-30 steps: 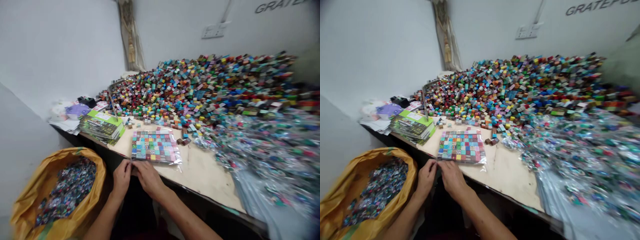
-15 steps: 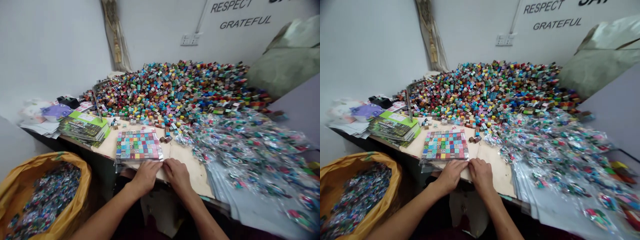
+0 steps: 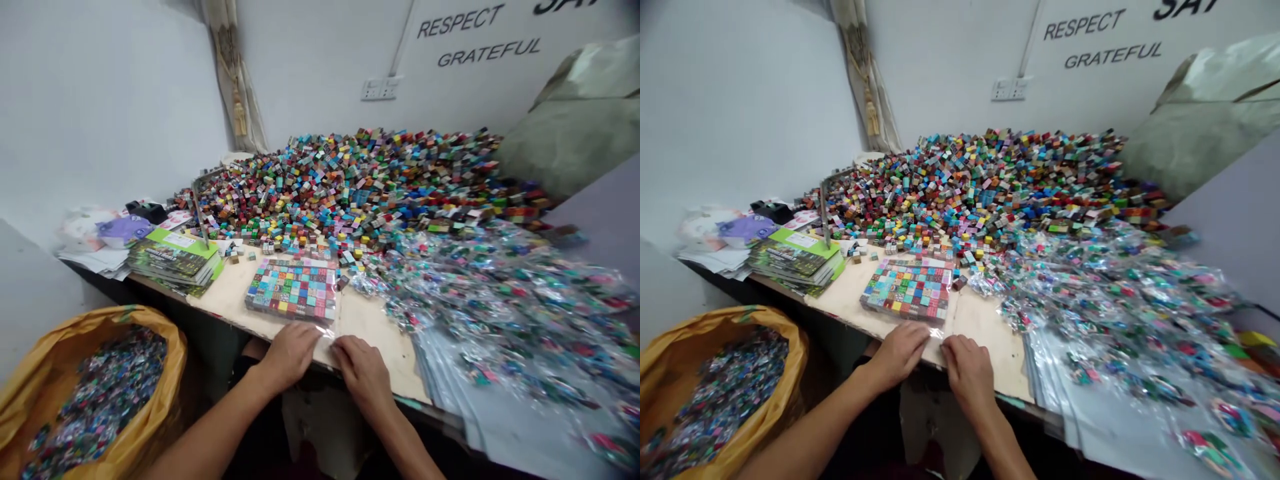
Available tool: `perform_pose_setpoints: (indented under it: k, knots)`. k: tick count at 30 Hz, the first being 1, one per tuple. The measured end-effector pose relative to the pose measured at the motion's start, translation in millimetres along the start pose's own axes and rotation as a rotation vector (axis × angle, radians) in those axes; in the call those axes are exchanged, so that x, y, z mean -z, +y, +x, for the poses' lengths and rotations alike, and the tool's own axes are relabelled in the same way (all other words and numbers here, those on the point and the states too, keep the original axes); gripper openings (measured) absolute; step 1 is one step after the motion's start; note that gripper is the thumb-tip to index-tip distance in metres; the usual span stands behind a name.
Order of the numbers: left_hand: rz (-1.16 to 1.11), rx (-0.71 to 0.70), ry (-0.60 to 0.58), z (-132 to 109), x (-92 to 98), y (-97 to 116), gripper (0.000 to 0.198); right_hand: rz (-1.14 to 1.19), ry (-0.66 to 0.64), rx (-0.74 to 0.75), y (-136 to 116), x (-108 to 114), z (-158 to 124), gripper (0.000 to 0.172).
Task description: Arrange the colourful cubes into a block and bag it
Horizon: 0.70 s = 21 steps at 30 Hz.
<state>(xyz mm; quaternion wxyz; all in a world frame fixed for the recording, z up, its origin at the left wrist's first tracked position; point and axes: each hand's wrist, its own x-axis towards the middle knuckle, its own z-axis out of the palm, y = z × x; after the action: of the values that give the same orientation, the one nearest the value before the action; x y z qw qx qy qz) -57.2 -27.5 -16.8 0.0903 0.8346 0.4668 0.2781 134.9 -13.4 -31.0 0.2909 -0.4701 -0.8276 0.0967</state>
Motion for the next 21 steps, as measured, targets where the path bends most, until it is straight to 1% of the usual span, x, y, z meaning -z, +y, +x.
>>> perform_pose_setpoints:
  k: [1, 2, 4, 6, 7, 8, 9, 10, 11, 13, 14, 17, 19, 21]
  knots:
    - [-0.024, -0.006, 0.055, -12.4, 4.0, -3.5, 0.030, 0.018, 0.038, -0.021, -0.4, 3.8, -1.2, 0.029]
    - [-0.019, 0.018, 0.128, -25.9, 8.1, -7.6, 0.028, 0.038, 0.077, -0.032, -2.8, 7.4, -2.3, 0.027]
    - [0.089, 0.139, 0.336, -51.6, 16.2, -17.6, 0.027, 0.087, 0.133, 0.011, -14.6, 11.7, -3.8, 0.021]
    - [0.261, 0.301, 0.541, -68.4, 23.9, -29.9, 0.031, 0.151, 0.126, 0.149, -34.3, 7.5, -2.5, 0.016]
    - [0.337, 0.384, 0.602, -72.1, 27.5, -36.9, 0.036, 0.186, 0.095, 0.238, -45.5, 1.1, -0.2, 0.018]
    - [0.386, 0.466, 0.627, -72.9, 31.1, -44.1, 0.041, 0.214, 0.057, 0.319, -56.6, -8.2, 3.5, 0.023]
    - [0.401, 0.540, 0.620, -71.3, 34.5, -51.1, 0.043, 0.228, 0.031, 0.378, -66.7, -20.0, 8.5, 0.030]
    - [0.379, 0.599, 0.590, -68.1, 37.7, -57.6, 0.041, 0.224, 0.013, 0.415, -75.3, -33.2, 14.9, 0.035]
    - [0.331, 0.637, 0.548, -64.3, 40.6, -63.0, 0.034, 0.213, -0.007, 0.433, -82.1, -47.0, 22.3, 0.040]
    - [0.207, 0.638, 0.474, -57.5, 45.2, -69.4, 0.019, 0.176, -0.037, 0.444, -91.1, -71.6, 38.8, 0.047]
    - [0.156, 0.608, 0.455, -55.7, 46.7, -70.4, 0.018, 0.153, -0.055, 0.435, -94.1, -80.9, 46.7, 0.049]
    - [0.097, 0.522, 0.448, -57.9, 48.9, -67.6, 0.023, 0.071, -0.118, 0.340, -102.6, -94.9, 62.3, 0.049]
    - [0.106, 0.480, 0.444, -63.9, 50.1, -64.9, 0.023, 0.009, -0.153, 0.247, -109.4, -97.1, 64.0, 0.047]
    - [0.123, 0.445, 0.430, -70.6, 51.6, -63.1, 0.023, -0.044, -0.158, 0.190, -116.3, -99.0, 61.5, 0.044]
